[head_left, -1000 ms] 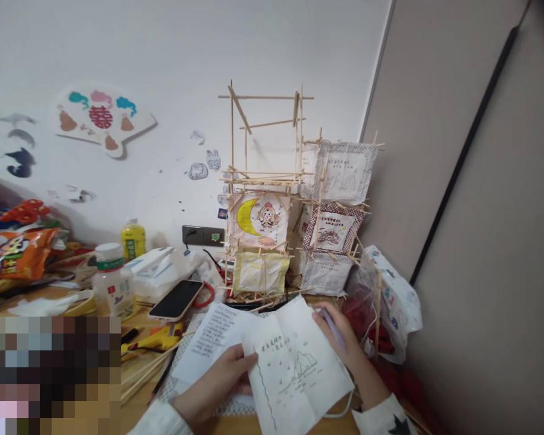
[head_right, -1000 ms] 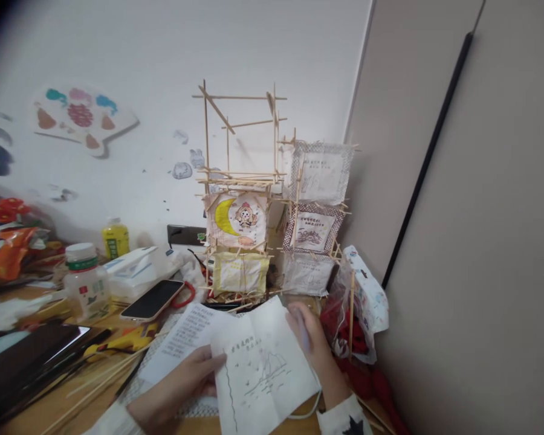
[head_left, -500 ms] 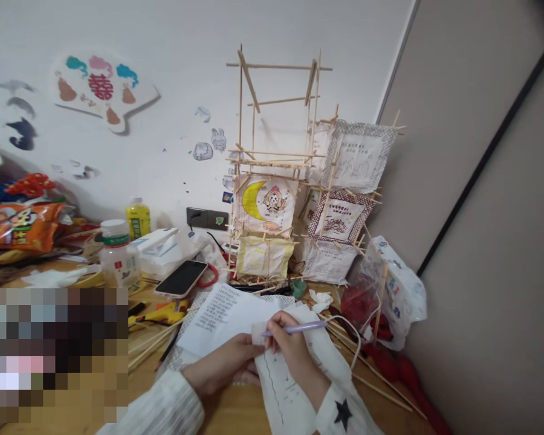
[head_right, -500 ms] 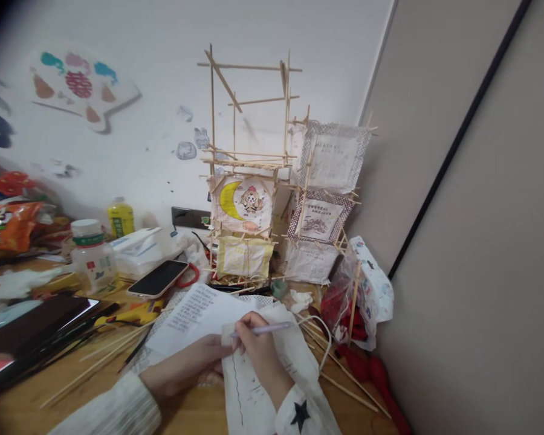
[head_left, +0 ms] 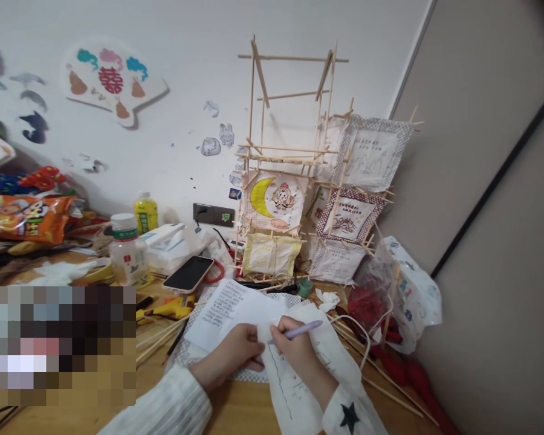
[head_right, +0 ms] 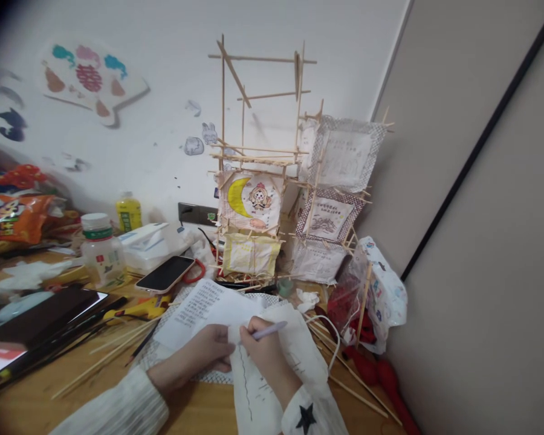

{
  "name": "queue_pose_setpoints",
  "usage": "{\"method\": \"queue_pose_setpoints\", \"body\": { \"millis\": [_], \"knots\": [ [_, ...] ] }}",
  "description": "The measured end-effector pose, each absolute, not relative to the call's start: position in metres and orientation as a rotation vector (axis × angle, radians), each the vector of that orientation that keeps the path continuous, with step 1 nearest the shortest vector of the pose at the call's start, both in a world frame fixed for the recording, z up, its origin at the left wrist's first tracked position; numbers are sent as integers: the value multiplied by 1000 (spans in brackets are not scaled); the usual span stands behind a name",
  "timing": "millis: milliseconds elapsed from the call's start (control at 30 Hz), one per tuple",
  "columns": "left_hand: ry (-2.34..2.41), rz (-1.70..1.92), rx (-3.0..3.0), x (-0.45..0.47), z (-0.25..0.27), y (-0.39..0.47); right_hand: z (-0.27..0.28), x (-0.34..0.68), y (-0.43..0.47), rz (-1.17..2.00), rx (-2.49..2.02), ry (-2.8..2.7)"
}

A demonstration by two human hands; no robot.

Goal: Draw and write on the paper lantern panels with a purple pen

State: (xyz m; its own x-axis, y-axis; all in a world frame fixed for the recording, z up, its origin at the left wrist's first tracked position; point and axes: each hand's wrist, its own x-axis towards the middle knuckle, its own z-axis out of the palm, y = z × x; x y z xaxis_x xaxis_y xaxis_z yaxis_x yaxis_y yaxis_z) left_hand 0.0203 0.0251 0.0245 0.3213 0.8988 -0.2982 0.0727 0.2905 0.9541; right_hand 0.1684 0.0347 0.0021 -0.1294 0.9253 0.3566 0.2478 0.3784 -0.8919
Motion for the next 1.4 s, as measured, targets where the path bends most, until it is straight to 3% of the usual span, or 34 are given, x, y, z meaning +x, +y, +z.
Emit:
{"method": "queue_pose_setpoints", "body": {
  "millis": [567, 833, 1400],
  "knots": [
    [1138, 844, 1238, 22, 14, 35, 7, 173, 37, 1030, -1063, -1548],
    [1237, 796, 1390, 24, 25, 30, 5, 173, 34, 811, -1151, -1621],
    [1392, 717, 1650, 21, 36, 26, 5, 171, 34, 707, -1148, -1770]
  ]
}}
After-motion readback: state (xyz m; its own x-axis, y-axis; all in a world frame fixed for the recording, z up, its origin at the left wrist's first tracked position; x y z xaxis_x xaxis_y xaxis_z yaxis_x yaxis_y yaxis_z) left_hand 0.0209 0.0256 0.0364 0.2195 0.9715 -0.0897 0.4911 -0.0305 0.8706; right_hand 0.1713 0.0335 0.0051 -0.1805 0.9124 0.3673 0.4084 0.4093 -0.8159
